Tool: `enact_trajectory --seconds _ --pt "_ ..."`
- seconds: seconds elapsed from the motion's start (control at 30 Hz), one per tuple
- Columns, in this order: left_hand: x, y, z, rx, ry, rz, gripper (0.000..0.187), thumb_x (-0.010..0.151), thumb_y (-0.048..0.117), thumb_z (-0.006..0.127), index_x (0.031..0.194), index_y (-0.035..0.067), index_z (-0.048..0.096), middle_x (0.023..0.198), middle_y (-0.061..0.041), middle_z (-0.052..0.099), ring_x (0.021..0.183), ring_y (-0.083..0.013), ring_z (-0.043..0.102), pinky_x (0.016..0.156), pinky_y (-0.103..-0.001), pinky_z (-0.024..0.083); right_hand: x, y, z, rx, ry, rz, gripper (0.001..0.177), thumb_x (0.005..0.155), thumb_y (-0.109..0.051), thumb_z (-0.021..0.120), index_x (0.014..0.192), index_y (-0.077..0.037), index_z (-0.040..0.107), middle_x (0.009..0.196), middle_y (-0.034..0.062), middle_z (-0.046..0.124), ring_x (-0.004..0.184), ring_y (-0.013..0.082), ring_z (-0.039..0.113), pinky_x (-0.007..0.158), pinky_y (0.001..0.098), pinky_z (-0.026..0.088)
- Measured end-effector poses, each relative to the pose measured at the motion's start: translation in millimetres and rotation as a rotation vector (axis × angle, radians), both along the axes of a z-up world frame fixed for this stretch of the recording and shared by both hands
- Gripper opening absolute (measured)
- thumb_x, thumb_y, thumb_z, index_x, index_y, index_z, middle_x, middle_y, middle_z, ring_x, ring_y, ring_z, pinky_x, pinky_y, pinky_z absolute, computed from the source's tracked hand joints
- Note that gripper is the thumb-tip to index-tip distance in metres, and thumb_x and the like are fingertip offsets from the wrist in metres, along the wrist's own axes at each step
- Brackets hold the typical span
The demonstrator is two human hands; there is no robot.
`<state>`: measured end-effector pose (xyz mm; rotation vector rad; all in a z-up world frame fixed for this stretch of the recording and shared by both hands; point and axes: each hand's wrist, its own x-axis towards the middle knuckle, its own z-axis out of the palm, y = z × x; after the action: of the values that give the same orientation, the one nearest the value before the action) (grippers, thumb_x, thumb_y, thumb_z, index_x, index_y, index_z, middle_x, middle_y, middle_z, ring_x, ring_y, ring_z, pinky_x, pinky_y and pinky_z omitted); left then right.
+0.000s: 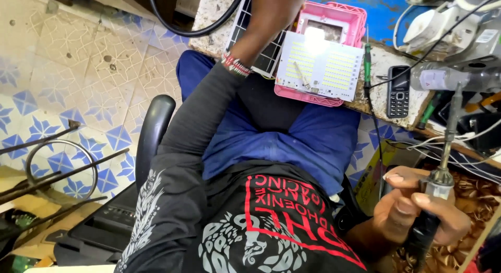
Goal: The person sits cross-legged and uses a soldering iron to attach wires to a small electronic component. They then solder the wires to an LED panel and a solar panel, handling the components and solder wire throughout.
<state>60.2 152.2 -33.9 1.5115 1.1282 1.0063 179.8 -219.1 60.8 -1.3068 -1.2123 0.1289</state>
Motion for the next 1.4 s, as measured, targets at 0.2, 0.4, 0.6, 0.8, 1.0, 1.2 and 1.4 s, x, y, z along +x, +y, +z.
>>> enact_trajectory --seconds 0.2,0.4,0.6,0.8,1.0,1.2,1.4 --pt "-93.6 -82.0 26.3 -0.087 -0.134 0.022 0.027 0.09 0.032 0.073 0.098 0.007 0.077 0.082 0.0 0.077 0.049 -0.0043 0.055 0.046 -0.02 0.047 -12.1 11.0 -6.4 -0.022 0.054 -0.041 0.022 0.108 -0.027 0.059 0.114 -0.015 0.042 0.086 0.0196 0.055 0.078 0.0298 0.057 0.077 0.0421 0.054" --pt "-99.7 -145.4 32.2 -0.251 -0.219 0.005 0.016 0.092 0.021 0.077 0.099 0.006 0.077 0.072 0.001 0.071 0.052 -0.0016 0.053 0.05 -0.015 0.043 -12.4 17.9 -8.4 -0.052 -0.004 0.063 0.02 0.109 -0.027 0.057 0.115 -0.015 0.043 0.088 0.0182 0.056 0.079 0.0286 0.06 0.076 0.0402 0.056" --pt "-67.0 -174.4 36.7 -0.311 -0.211 -0.012 0.018 0.089 0.025 0.079 0.097 0.009 0.08 0.074 0.005 0.072 0.058 0.004 0.042 0.052 -0.015 0.032 -19.2 17.3 -15.1 0.079 0.002 0.058 0.023 0.102 -0.03 0.06 0.109 -0.014 0.045 0.077 0.022 0.057 0.07 0.0322 0.06 0.063 0.0428 0.054" --pt "-67.9 -173.8 51.4 -0.306 -0.2 -0.056 0.018 0.091 0.027 0.075 0.099 0.012 0.079 0.08 0.001 0.076 0.061 0.0005 0.058 0.051 -0.016 0.05 -21.6 4.9 -12.3 -0.073 0.017 0.059 0.02 0.106 -0.032 0.059 0.111 -0.015 0.048 0.088 0.0202 0.06 0.08 0.0293 0.064 0.072 0.0375 0.057" --pt "-88.6 -179.9 59.1 -0.244 -0.144 -0.064 0.01 0.093 0.02 0.078 0.099 0.012 0.077 0.094 0.001 0.079 0.065 0.0046 0.051 0.055 -0.013 0.037 20.5 -32.3 -22.8 -0.584 0.247 0.173 0.026 0.094 -0.007 0.042 0.101 0.016 0.053 0.115 0.0375 0.061 0.114 0.0463 0.066 0.103 0.0458 0.058" --pt "-103.1 -193.2 40.9 -0.182 -0.087 -0.237 0.005 0.094 0.011 0.078 0.096 0.014 0.074 0.102 -0.004 0.075 0.076 -0.0044 0.061 0.057 -0.018 0.042 -7.1 8.5 -34.1 -0.064 -0.246 0.144 0.043 0.116 -0.042 0.024 0.134 -0.006 0.04 0.07 0.0259 0.043 0.06 0.0345 0.039 0.06 0.0498 0.046" --pt "-105.0 -189.5 21.2 -0.28 -0.121 -0.247 0.008 0.092 0.008 0.078 0.096 0.014 0.073 0.117 -0.012 0.069 0.059 -0.0007 0.045 0.067 -0.016 0.047 -1.2 -18.0 -63.3 -0.292 0.219 0.152 0.036 0.113 -0.042 0.038 0.129 -0.01 0.04 0.078 0.0193 0.05 0.064 0.0299 0.055 0.067 0.0415 0.051"
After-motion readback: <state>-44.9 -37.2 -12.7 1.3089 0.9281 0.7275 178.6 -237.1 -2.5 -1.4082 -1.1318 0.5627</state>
